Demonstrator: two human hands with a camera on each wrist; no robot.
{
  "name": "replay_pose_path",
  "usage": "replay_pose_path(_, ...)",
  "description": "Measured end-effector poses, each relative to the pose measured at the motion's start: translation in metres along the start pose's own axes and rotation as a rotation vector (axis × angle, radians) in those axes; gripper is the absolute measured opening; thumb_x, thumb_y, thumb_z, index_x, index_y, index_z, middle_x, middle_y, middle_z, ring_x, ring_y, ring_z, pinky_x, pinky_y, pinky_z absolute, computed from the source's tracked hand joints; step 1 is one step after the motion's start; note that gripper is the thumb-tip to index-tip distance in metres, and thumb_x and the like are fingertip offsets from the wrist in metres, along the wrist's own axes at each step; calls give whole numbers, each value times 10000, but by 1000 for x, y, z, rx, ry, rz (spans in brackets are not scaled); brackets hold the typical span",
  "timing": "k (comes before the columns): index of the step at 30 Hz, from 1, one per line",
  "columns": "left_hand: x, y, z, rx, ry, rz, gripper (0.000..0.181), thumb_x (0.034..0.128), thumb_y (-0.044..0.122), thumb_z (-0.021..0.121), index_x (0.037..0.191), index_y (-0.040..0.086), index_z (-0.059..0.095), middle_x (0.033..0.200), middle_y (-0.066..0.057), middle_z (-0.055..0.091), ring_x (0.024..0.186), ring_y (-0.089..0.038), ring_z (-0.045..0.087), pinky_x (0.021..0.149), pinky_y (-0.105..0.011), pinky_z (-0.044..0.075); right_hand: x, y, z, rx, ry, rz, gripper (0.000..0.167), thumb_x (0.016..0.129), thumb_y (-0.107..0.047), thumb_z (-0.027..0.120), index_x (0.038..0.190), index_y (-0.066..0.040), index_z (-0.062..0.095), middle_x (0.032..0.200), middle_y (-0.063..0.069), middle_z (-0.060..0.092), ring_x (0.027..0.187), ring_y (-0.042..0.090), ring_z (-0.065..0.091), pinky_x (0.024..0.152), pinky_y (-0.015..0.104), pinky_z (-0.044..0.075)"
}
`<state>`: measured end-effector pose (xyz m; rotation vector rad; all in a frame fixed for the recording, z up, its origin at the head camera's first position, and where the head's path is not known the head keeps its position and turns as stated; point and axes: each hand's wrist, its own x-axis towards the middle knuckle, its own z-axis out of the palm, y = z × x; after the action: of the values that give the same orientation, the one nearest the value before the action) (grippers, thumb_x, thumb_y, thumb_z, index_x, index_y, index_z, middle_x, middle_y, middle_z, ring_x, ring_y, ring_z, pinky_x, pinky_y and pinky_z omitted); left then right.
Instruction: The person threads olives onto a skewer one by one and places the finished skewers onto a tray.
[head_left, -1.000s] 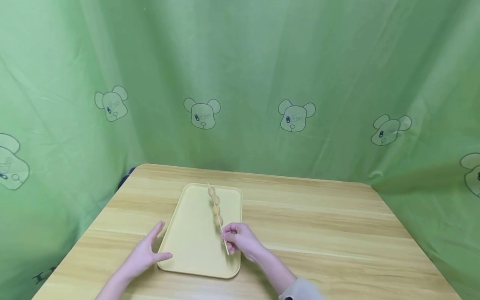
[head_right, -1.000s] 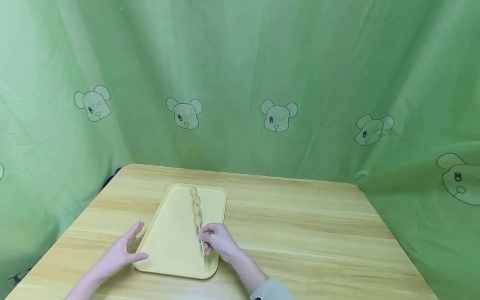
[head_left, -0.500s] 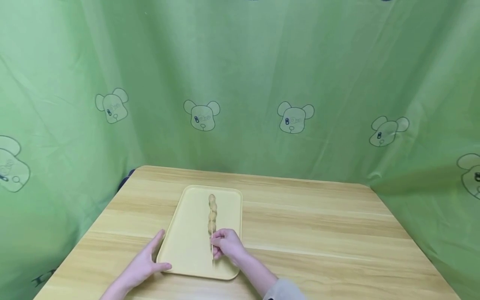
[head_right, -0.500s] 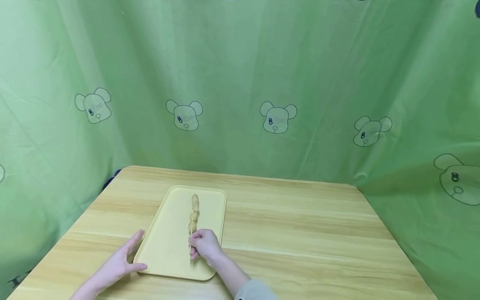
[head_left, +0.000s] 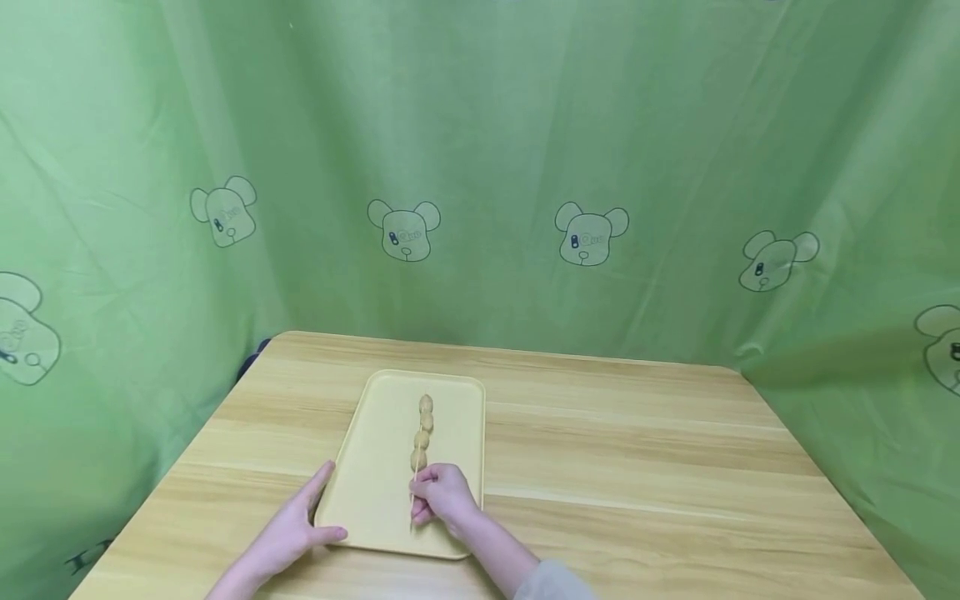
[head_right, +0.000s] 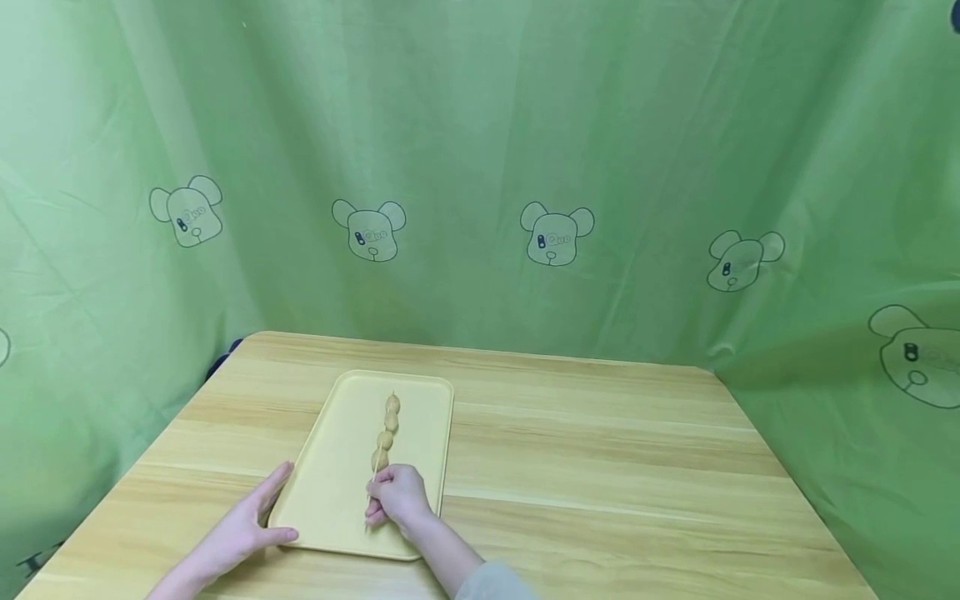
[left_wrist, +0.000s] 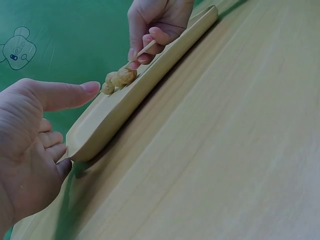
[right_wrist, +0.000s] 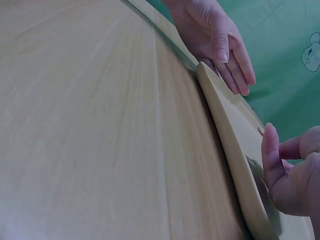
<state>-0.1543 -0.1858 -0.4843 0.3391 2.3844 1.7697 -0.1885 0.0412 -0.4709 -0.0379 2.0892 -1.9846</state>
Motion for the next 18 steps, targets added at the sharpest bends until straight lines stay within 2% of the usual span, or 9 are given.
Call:
replay_pose_path(6, 2, 3, 0, -7, 2, -9, 1037, 683, 55, 770, 1432, -95, 68, 1503, -245, 20, 1374, -348, 42, 1006, -99, 78, 3, -3, 3, -10, 1, 6, 41, 849, 71, 551, 862, 108, 563, 574, 60, 516, 442, 91, 502, 419, 203, 504)
replay_pose_path(12, 3, 4, -3, -47, -14, 3, 1024, 700, 34, 751, 1427, -107, 44, 1501, -252, -1, 1375, -351, 19, 956, -31, 92, 4, -5, 3, -16, -14, 9, 45, 849, 64, 558, 865, 104, 568, 582, 57, 523, 454, 91, 505, 421, 193, 499)
replay_pose_path(18, -1, 1, -5, -46, -40, 8, 1002, 715, 52, 742, 1415, -129, 48, 1494, -260, 7, 1368, -359, 18, 958, -38, 100, 0, -2, 5, -38, -21, 30, 45, 847, 27, 577, 865, 68, 574, 611, 61, 540, 455, 92, 498, 415, 203, 498)
